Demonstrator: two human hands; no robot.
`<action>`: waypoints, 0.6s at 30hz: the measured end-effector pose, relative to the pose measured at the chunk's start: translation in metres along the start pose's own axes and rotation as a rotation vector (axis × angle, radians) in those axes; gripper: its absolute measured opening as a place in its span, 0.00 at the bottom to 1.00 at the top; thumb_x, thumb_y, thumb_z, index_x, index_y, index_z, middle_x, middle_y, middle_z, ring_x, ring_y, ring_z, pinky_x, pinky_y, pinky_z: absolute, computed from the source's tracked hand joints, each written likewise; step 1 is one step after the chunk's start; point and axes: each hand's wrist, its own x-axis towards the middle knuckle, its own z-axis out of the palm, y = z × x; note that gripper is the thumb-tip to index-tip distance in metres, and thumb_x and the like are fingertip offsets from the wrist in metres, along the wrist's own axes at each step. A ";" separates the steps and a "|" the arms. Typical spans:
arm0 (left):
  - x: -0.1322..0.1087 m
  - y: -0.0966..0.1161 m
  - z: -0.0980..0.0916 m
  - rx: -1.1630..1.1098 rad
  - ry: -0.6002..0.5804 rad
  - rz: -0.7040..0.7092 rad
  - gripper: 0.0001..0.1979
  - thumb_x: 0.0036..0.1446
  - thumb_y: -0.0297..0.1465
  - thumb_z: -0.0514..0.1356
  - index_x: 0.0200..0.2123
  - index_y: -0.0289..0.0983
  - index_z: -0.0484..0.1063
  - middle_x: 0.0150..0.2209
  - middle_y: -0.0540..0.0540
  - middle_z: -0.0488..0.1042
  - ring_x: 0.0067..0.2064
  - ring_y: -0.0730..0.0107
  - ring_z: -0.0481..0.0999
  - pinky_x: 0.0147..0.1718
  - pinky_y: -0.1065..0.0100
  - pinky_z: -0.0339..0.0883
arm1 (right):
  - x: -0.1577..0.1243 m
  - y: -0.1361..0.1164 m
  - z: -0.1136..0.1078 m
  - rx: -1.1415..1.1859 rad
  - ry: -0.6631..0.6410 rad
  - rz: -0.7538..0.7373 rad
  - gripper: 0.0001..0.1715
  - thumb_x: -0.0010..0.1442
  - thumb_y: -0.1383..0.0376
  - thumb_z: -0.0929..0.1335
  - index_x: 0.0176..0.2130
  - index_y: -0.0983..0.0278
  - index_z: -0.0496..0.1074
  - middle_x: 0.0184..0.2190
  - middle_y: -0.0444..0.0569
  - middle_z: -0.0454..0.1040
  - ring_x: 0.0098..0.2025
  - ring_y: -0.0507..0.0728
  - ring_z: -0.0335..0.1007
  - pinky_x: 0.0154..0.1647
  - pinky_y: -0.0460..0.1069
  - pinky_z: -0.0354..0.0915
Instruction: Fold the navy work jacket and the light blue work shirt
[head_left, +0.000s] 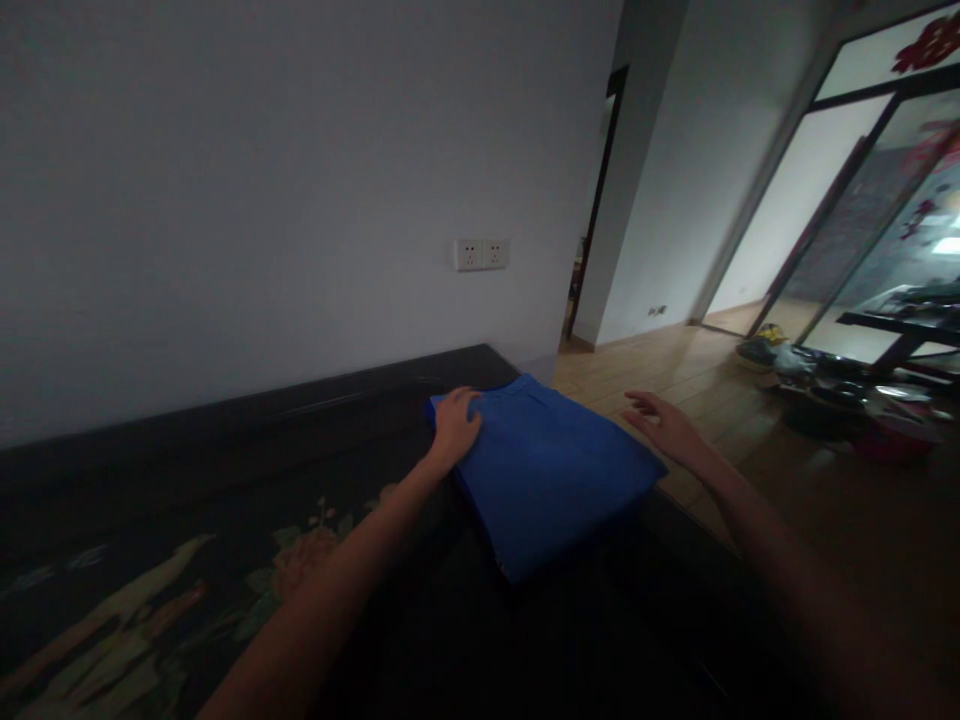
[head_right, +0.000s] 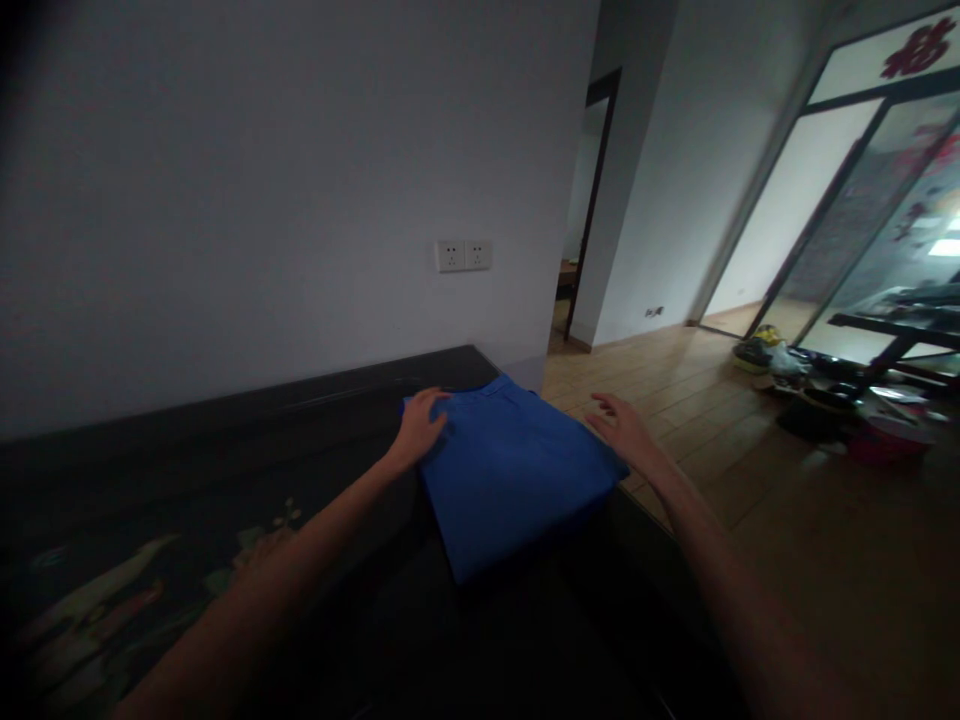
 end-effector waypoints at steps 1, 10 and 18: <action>-0.019 0.006 0.006 0.029 -0.087 0.049 0.14 0.49 0.20 0.61 0.39 0.40 0.76 0.54 0.46 0.70 0.62 0.59 0.60 0.65 0.53 0.37 | 0.007 -0.008 0.009 -0.064 0.038 -0.126 0.26 0.59 0.54 0.64 0.54 0.62 0.68 0.51 0.58 0.72 0.53 0.66 0.68 0.54 0.64 0.63; -0.126 -0.001 0.035 0.614 -0.552 0.422 0.26 0.63 0.46 0.48 0.63 0.52 0.55 0.67 0.46 0.50 0.68 0.45 0.41 0.59 0.33 0.27 | -0.003 0.010 0.082 -0.374 -0.334 -0.337 0.27 0.66 0.55 0.56 0.61 0.55 0.61 0.64 0.50 0.57 0.66 0.62 0.49 0.64 0.66 0.44; -0.132 -0.007 0.037 0.540 -0.382 0.463 0.20 0.64 0.37 0.48 0.58 0.47 0.63 0.63 0.46 0.59 0.66 0.56 0.49 0.63 0.41 0.30 | -0.004 0.021 0.088 -0.363 -0.311 -0.322 0.27 0.65 0.55 0.57 0.61 0.54 0.60 0.64 0.48 0.57 0.66 0.61 0.49 0.64 0.64 0.44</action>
